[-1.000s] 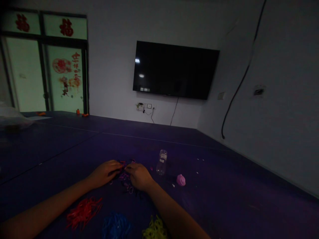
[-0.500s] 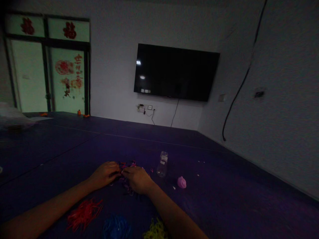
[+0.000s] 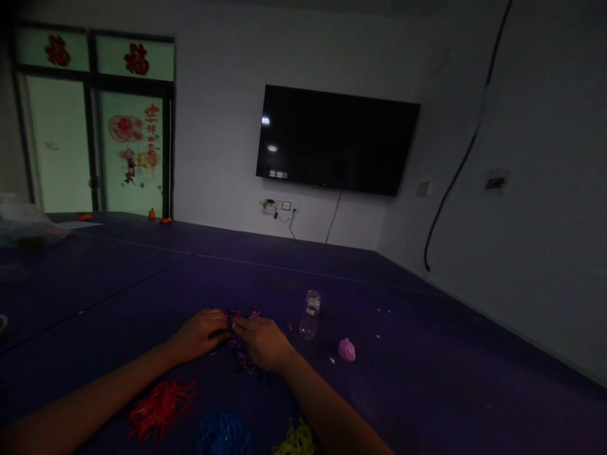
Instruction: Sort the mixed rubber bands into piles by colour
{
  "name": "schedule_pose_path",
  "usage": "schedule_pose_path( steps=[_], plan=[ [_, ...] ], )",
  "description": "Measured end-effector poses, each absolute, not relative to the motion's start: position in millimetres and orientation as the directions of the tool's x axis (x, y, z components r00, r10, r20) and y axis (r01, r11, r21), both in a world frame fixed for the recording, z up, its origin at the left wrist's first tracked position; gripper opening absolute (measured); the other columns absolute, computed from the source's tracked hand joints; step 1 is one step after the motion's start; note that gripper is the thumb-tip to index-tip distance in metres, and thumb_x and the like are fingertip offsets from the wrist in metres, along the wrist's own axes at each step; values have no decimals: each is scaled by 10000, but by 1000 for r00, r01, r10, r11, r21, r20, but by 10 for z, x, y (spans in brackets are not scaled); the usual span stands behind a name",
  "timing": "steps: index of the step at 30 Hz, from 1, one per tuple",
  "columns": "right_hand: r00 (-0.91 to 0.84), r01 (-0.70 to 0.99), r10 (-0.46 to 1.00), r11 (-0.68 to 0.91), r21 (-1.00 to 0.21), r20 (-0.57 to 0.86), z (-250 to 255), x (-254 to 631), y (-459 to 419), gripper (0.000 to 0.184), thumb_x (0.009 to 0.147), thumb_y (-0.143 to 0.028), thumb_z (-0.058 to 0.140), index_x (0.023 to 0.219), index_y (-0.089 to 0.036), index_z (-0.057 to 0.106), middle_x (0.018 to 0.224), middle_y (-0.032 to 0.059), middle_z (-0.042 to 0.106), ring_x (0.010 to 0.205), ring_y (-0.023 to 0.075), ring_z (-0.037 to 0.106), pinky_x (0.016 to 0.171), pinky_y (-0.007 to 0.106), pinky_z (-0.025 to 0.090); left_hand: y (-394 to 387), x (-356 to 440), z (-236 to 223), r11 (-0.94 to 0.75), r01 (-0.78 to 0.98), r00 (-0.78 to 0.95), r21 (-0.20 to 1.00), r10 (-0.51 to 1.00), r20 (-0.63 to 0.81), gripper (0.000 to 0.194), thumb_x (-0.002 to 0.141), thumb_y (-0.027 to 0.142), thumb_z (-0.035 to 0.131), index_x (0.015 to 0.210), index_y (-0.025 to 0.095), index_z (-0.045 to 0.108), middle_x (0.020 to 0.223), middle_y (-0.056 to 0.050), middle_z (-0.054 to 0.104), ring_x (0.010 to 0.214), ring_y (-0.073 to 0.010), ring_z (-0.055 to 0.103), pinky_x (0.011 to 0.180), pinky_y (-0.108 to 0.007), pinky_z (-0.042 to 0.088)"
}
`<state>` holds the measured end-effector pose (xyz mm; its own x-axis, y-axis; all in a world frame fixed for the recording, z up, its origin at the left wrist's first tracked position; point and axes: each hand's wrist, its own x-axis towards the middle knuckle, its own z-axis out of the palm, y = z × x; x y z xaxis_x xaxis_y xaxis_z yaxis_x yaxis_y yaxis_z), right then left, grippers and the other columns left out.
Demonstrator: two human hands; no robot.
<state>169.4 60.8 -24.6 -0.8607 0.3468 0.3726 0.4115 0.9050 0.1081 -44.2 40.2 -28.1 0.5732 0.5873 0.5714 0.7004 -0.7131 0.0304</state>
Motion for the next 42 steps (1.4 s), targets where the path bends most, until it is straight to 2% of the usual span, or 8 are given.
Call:
schedule_pose_path(
  steps=[5, 14, 21, 28, 31, 35, 42],
  plan=[
    [-871, 392, 326, 912, 123, 368, -230, 1698, 593, 476, 865, -129, 347, 1335, -177, 407, 1368, 91, 442, 1156, 181, 494, 928, 332, 416, 408, -442, -272, -710, 702, 559, 48, 592, 581, 100, 820, 263, 597, 775, 177, 621, 765, -22, 637, 752, -172, 567, 682, -284, 399],
    [-880, 404, 336, 901, 158, 337, -206, 1689, 574, 485, 863, -134, 341, 1344, -164, 390, 1394, 92, 407, 1149, 179, 500, 905, 326, 437, 456, -462, -324, -692, 720, 515, 46, 578, 633, 146, 831, 165, 527, 718, 171, 619, 737, -30, 635, 695, -152, 560, 665, -273, 414],
    [-846, 434, 346, 888, 148, 405, -268, 1699, 606, 451, 802, -101, 386, 1235, -149, 505, 1313, 97, 501, 1092, 183, 541, 905, 321, 446, 441, -473, -328, -665, 744, 466, 65, 586, 662, 117, 811, 161, 530, 739, 171, 622, 764, -40, 642, 726, -165, 575, 685, -285, 428],
    [-834, 450, 369, 886, 117, 410, -230, 1680, 566, 380, 786, -85, 406, 1128, -157, 556, 1253, 99, 540, 1077, 183, 544, 897, 318, 447, 424, -457, -286, -703, 710, 537, 39, 577, 616, 158, 849, 175, 505, 721, 160, 598, 742, -38, 632, 706, -159, 563, 677, -282, 431],
    [-839, 446, 365, 887, 124, 403, -218, 1678, 557, 385, 810, -90, 402, 1164, -170, 531, 1227, 91, 550, 1085, 176, 532, 902, 315, 443, 422, -458, -293, -719, 694, 558, 29, 563, 610, 163, 870, 190, 485, 763, 167, 607, 767, -37, 636, 733, -160, 565, 702, -290, 436],
    [-859, 430, 341, 886, 176, 382, -207, 1684, 550, 395, 867, -151, 378, 1250, -185, 471, 1339, 89, 457, 1102, 188, 519, 896, 334, 450, 443, -470, -336, -733, 680, 561, 32, 548, 621, 149, 886, 218, 475, 862, 180, 618, 839, -46, 651, 808, -175, 575, 760, -313, 440],
    [-873, 424, 340, 883, 200, 351, -187, 1688, 530, 411, 889, -172, 350, 1288, -171, 447, 1329, 87, 477, 1085, 190, 532, 899, 326, 448, 439, -463, -326, -731, 681, 562, 31, 549, 619, 162, 882, 200, 478, 777, 169, 597, 760, -38, 629, 757, -175, 565, 712, -302, 436]
  ],
)
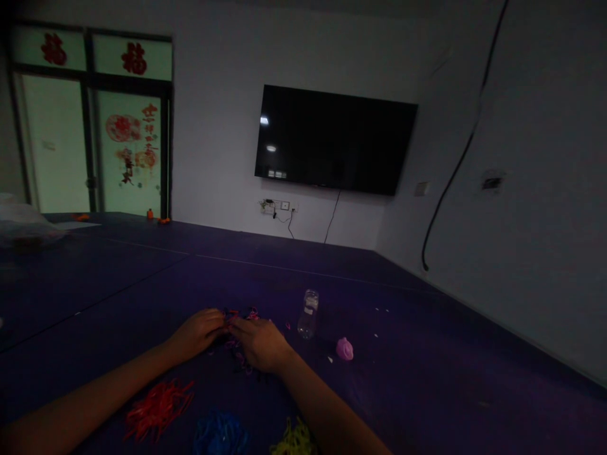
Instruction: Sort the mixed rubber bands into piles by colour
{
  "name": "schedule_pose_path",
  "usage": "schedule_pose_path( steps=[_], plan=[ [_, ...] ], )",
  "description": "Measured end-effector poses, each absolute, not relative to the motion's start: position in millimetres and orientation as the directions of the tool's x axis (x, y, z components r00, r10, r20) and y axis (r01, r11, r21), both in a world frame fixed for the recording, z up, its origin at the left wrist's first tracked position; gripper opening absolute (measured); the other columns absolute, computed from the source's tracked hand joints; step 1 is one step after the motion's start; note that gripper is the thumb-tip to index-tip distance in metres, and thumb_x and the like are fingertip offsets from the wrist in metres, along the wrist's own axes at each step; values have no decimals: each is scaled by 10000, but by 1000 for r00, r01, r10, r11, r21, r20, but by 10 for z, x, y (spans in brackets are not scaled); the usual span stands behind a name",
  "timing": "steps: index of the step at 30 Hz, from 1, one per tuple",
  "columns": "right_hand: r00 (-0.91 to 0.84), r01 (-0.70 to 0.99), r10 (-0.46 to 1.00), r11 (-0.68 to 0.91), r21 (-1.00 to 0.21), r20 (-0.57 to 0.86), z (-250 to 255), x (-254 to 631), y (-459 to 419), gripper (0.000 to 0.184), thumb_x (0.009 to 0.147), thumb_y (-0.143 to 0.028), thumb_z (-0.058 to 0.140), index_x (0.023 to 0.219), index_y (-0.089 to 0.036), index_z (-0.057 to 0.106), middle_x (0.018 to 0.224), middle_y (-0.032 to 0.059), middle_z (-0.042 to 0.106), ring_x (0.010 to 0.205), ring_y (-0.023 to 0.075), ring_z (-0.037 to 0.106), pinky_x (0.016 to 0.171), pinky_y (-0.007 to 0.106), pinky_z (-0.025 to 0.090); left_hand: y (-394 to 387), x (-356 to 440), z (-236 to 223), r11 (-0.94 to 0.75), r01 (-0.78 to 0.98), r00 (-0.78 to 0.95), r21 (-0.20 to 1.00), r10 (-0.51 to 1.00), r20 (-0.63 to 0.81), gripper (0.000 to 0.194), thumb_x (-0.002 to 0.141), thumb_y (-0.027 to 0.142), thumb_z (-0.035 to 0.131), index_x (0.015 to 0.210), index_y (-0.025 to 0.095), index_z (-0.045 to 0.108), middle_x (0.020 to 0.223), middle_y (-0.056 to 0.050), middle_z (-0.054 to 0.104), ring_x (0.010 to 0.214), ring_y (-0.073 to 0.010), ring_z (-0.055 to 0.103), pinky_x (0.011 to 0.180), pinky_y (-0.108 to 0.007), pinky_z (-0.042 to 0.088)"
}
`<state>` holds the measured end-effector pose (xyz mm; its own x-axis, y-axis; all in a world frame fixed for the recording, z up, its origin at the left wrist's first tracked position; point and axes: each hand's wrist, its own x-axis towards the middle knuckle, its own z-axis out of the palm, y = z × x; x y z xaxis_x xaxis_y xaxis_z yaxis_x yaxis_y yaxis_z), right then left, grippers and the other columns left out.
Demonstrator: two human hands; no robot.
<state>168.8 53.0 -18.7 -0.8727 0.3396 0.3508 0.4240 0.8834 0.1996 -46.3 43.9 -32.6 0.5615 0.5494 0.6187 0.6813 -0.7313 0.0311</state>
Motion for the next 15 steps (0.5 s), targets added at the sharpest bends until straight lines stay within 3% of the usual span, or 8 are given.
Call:
schedule_pose_path(
  steps=[15],
  plan=[
    [-862, 432, 327, 874, 223, 388, -248, 1695, 564, 451, 878, -167, 358, 1326, -147, 403, 1313, 125, 480, 1084, 197, 531, 878, 333, 463, 439, -466, -326, -729, 680, 521, 77, 554, 649, 135, 842, 135, 484, 765, 164, 592, 762, -38, 618, 733, -164, 559, 676, -287, 446]
  ],
)
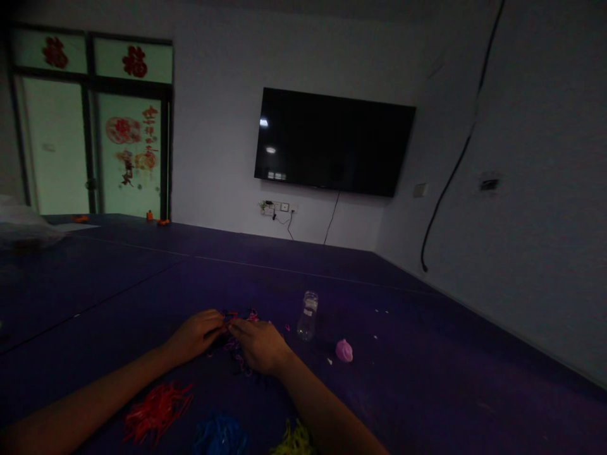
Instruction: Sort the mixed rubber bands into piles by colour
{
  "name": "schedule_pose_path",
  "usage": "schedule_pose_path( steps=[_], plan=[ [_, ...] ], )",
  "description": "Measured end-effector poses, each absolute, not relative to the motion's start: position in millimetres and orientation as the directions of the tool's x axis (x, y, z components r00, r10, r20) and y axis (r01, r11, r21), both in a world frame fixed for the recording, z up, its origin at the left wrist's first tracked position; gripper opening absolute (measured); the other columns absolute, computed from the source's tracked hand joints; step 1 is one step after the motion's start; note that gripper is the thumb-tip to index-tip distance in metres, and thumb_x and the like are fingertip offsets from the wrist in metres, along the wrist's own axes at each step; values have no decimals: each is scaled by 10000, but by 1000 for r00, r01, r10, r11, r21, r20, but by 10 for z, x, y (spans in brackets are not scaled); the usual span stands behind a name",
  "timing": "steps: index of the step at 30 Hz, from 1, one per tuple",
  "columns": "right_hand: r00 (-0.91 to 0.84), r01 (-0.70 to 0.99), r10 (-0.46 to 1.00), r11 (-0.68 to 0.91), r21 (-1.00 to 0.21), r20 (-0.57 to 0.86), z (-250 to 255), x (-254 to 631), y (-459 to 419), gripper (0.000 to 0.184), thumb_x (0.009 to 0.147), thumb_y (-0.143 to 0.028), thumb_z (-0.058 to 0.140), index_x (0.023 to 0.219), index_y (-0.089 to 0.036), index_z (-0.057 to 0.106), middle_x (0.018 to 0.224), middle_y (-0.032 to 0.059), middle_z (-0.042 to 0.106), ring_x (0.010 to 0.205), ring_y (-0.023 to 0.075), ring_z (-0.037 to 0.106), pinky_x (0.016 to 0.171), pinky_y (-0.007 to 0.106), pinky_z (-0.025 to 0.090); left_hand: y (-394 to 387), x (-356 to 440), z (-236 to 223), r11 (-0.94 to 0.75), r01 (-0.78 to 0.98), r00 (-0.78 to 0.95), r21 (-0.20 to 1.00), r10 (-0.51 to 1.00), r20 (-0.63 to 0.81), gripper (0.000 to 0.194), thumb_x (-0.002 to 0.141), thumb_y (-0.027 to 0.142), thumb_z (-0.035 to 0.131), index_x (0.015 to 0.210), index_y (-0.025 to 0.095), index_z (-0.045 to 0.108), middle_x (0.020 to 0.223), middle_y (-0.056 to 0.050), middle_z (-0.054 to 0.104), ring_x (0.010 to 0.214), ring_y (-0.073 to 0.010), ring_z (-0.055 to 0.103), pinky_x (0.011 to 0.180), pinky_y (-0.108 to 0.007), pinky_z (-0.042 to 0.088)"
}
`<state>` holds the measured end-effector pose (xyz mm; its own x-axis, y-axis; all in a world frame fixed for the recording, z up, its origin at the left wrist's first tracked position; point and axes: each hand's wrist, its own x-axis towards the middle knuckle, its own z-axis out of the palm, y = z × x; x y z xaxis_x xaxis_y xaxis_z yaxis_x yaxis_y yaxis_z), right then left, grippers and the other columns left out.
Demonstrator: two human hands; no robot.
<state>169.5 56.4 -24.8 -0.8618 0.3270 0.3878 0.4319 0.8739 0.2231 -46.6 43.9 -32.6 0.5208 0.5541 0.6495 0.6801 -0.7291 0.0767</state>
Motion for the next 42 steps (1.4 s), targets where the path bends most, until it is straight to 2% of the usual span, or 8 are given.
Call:
schedule_pose_path(
  steps=[9, 16, 21, 32, 37, 42],
  plan=[
    [-865, 444, 346, 865, 234, 364, -228, 1667, 565, 436, 863, -131, 358, 1297, -129, 404, 1289, 132, 474, 1023, 191, 540, 845, 314, 477, 395, -448, -314, -767, 642, 567, 28, 498, 656, 198, 889, 188, 435, 813, 171, 617, 807, -49, 649, 799, -171, 581, 769, -323, 456],
    [-874, 443, 356, 863, 243, 331, -185, 1655, 529, 407, 870, -145, 357, 1271, -140, 420, 1268, 111, 492, 992, 188, 544, 824, 304, 476, 395, -438, -349, -778, 628, 512, 25, 437, 740, 207, 892, 199, 434, 841, 162, 631, 818, -68, 663, 801, -176, 587, 760, -329, 471],
    [-877, 451, 377, 861, 237, 299, -159, 1649, 516, 362, 860, -146, 371, 1206, -158, 478, 1253, 94, 501, 963, 180, 556, 802, 289, 477, 359, -366, -324, -762, 612, 423, 211, 541, 727, 180, 867, 210, 464, 800, 174, 627, 816, -53, 646, 812, -164, 576, 753, -302, 463],
    [-848, 485, 401, 851, 203, 345, -167, 1651, 520, 408, 890, -163, 340, 1292, -170, 416, 1347, 103, 432, 1007, 190, 551, 848, 328, 469, 390, -405, -266, -586, 451, 355, 673, 810, 467, 273, 864, 347, 453, 732, 150, 589, 735, -13, 580, 724, -139, 526, 655, -246, 424],
    [-841, 513, 431, 827, 229, 327, -147, 1658, 514, 456, 875, -177, 361, 1330, -205, 380, 1432, 84, 326, 1038, 215, 547, 840, 364, 474, 400, -440, -242, -486, 381, 392, 786, 855, 339, 267, 829, 379, 504, 734, 142, 583, 702, 1, 557, 674, -128, 499, 612, -234, 404],
    [-818, 551, 467, 803, 226, 335, -140, 1661, 505, 460, 880, -199, 372, 1336, -253, 387, 1470, 76, 256, 1042, 227, 548, 823, 373, 471, 408, -456, -203, -456, 348, 449, 819, 848, 282, 277, 800, 401, 547, 710, 139, 571, 673, 20, 523, 649, -116, 477, 599, -221, 386]
  ],
)
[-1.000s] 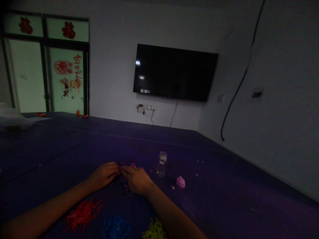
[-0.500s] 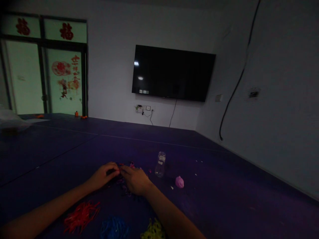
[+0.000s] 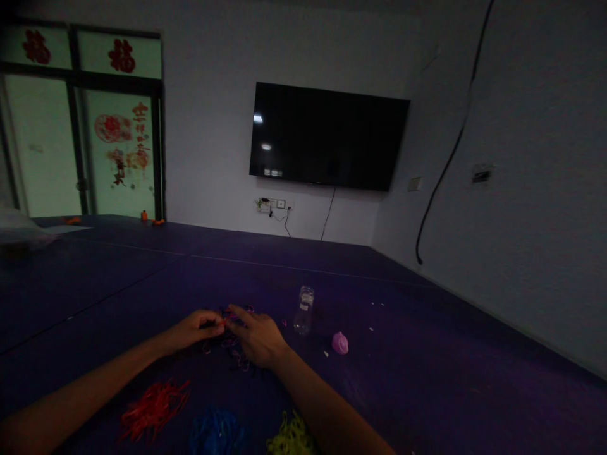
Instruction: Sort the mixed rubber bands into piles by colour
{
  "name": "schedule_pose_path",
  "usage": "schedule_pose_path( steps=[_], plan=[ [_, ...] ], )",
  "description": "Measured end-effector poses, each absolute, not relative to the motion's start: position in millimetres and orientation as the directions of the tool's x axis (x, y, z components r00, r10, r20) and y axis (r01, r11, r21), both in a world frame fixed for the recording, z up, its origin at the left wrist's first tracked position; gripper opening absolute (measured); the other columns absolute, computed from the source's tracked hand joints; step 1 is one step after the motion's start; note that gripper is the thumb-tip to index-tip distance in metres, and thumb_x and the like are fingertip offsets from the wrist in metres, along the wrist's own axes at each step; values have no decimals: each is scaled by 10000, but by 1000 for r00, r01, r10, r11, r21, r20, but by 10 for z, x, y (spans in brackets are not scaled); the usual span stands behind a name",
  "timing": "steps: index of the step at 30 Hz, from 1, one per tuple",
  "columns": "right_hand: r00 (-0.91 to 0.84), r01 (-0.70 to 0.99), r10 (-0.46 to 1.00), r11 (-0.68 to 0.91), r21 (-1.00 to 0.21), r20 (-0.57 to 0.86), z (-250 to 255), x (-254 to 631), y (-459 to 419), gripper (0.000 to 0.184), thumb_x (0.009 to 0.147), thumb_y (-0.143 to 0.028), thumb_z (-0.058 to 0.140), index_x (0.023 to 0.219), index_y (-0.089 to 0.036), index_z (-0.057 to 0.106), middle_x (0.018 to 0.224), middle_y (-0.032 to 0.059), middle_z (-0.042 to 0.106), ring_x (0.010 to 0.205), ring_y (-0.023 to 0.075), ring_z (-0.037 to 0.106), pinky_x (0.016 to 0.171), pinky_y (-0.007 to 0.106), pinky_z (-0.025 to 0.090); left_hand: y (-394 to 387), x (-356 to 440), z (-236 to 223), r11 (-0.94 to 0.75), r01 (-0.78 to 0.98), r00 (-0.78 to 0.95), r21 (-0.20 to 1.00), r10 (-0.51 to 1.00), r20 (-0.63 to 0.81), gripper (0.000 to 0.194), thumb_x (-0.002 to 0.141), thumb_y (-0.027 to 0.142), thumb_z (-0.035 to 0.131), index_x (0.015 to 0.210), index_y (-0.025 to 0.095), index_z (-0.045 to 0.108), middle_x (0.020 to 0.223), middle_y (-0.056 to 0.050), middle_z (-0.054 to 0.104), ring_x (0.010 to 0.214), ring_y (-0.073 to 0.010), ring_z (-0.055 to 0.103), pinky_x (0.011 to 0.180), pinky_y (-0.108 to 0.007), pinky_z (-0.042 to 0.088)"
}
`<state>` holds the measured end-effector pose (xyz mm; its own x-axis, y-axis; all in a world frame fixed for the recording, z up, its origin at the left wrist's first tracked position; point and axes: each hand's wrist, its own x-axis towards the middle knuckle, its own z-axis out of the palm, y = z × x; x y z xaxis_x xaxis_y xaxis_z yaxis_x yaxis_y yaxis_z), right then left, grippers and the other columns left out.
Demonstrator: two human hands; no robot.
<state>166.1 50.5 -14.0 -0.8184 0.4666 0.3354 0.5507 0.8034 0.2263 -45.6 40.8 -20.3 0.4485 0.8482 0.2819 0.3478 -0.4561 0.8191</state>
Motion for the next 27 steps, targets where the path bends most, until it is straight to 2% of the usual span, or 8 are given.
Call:
schedule_pose_path(
  steps=[5, 11, 15, 22, 24, 27],
  plan=[
    [-818, 561, 487, 793, 237, 304, -153, 1671, 507, 510, 858, -206, 421, 1355, -302, 360, 1495, 68, 188, 1019, 230, 557, 817, 382, 465, 434, -452, -212, -507, 380, 547, 773, 797, 254, 371, 768, 474, 581, 628, 131, 568, 569, 38, 474, 545, -91, 414, 517, -194, 330],
    [-814, 566, 499, 796, 214, 298, -139, 1664, 494, 501, 880, -226, 391, 1371, -309, 336, 1501, 70, 161, 1057, 237, 538, 848, 398, 453, 436, -419, -227, -650, 407, 622, 642, 712, 326, 434, 804, 474, 551, 541, 132, 591, 502, 16, 495, 559, -109, 469, 584, -206, 355],
    [-804, 573, 498, 796, 198, 325, -129, 1658, 481, 487, 880, -235, 403, 1360, -307, 358, 1486, 64, 217, 1076, 241, 532, 859, 395, 451, 424, -418, -217, -633, 451, 533, 629, 756, 380, 378, 794, 437, 569, 556, 145, 604, 554, 8, 540, 628, -128, 508, 657, -232, 384],
    [-719, 607, 517, 793, 55, 465, -236, 1683, 585, 441, 868, -186, 396, 1299, -249, 461, 1376, 70, 425, 1110, 195, 516, 907, 334, 426, 444, -459, -239, -574, 443, 307, 689, 819, 485, 365, 858, 431, 453, 749, 160, 672, 831, -49, 634, 826, -181, 578, 775, -306, 446],
    [-664, 656, 575, 755, 5, 478, -259, 1682, 617, 427, 856, -178, 410, 1271, -227, 497, 1345, 79, 460, 1132, 199, 499, 931, 338, 405, 466, -477, -262, -584, 478, 251, 656, 807, 535, 347, 873, 416, 429, 911, 181, 681, 957, -64, 647, 943, -200, 573, 852, -339, 441],
    [-581, 736, 676, 674, -61, 453, -252, 1671, 632, 381, 869, -202, 403, 1223, -215, 543, 1285, 81, 520, 1142, 206, 488, 953, 345, 373, 500, -502, -313, -597, 593, 221, 540, 766, 604, 359, 879, 396, 426, 1149, 230, 596, 1141, -66, 611, 1097, -214, 515, 951, -384, 402]
  ],
)
